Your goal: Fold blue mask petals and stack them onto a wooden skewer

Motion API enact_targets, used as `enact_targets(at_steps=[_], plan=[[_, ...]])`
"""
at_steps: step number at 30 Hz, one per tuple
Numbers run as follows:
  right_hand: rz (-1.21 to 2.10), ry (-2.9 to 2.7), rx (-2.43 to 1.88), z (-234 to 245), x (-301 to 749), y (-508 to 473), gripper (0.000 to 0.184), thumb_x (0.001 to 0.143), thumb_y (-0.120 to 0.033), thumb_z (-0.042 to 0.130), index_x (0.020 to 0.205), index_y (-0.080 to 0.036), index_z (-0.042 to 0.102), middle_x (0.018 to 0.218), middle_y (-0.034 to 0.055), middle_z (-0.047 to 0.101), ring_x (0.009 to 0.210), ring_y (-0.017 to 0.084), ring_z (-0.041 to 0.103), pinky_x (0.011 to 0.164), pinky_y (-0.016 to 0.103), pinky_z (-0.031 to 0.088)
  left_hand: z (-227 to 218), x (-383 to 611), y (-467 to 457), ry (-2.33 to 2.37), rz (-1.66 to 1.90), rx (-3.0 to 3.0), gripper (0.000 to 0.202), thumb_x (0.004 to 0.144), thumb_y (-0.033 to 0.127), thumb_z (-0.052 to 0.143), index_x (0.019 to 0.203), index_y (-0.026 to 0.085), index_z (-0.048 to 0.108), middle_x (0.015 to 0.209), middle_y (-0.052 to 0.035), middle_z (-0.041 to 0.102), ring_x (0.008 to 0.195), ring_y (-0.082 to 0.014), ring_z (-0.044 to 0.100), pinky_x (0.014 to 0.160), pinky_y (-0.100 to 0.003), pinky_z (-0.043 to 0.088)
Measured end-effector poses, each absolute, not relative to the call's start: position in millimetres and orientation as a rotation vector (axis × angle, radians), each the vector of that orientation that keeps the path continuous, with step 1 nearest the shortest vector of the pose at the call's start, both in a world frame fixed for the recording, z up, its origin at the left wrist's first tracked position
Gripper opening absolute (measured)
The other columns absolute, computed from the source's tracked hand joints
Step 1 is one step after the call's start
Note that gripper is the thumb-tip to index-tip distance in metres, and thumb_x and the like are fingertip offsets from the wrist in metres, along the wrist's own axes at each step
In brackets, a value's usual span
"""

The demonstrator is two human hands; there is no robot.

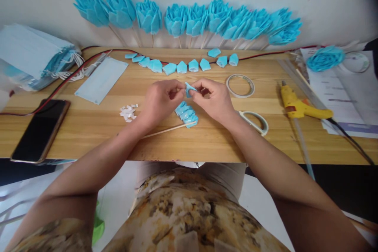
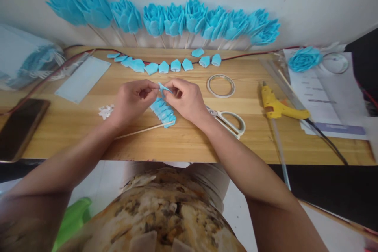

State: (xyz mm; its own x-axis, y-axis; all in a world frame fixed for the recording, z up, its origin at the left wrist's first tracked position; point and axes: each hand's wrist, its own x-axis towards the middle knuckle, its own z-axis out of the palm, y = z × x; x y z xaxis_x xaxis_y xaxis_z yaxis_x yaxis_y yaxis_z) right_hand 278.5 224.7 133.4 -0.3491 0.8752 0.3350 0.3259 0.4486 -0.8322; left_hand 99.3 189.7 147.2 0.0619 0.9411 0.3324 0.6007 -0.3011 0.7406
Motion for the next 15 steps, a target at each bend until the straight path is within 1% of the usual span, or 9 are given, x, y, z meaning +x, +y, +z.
enact_targets(at_steps=[4, 11, 13, 15], plan=[[0.856, -1.891, -1.024, 134.1, 278.3, 225.0, 0.007, 0.083, -0.025, 0.064, 0.078, -0.021, 0.068, 0.069, -0.001, 0.064, 0.065, 0.014, 0.053, 0.064, 0.029, 0.044, 145.7, 98.5, 190.7, 1.545, 1.115, 1.899, 0.015, 0.082, 0.022, 0.057, 0.077, 0.018, 0.07, 0.059, 0.0027, 0.054, 0.056, -0.0106, 0.042, 0.056, -0.026, 0.033], [0.926, -1.864, -1.026, 136.3, 278.5, 225.5, 0.009, 0.083, -0.027, 0.065, 0.076, -0.021, 0.066, 0.066, -0.002, 0.059, 0.063, 0.012, 0.049, 0.061, 0.028, 0.039, 148.1, 98.2, 191.2, 1.515, 1.12, 1.797, 0.014, 0.081, 0.024, 0.059, 0.077, 0.018, 0.071, 0.057, 0.0037, 0.049, 0.054, -0.0099, 0.038, 0.053, -0.026, 0.031], [0.967, -1.834, -1.008, 136.3, 278.9, 226.2, 0.011, 0.083, -0.028, 0.066, 0.075, -0.02, 0.065, 0.066, -0.0025, 0.058, 0.062, 0.012, 0.048, 0.06, 0.027, 0.038, 149.7, 98.1, 191.3, 1.489, 1.127, 1.768, 0.015, 0.081, 0.026, 0.06, 0.077, 0.017, 0.071, 0.058, 0.0033, 0.05, 0.055, -0.0102, 0.039, 0.053, -0.025, 0.032], [1.013, -1.8, -0.996, 136.2, 279.4, 227.1, 0.013, 0.083, -0.03, 0.066, 0.074, -0.02, 0.064, 0.066, -0.0027, 0.057, 0.062, 0.011, 0.047, 0.059, 0.027, 0.037, 151.1, 97.6, 191.6, 1.447, 1.14, 1.742, 0.018, 0.084, 0.029, 0.06, 0.076, 0.017, 0.071, 0.061, 0.0016, 0.054, 0.058, -0.0113, 0.044, 0.054, -0.025, 0.034]])
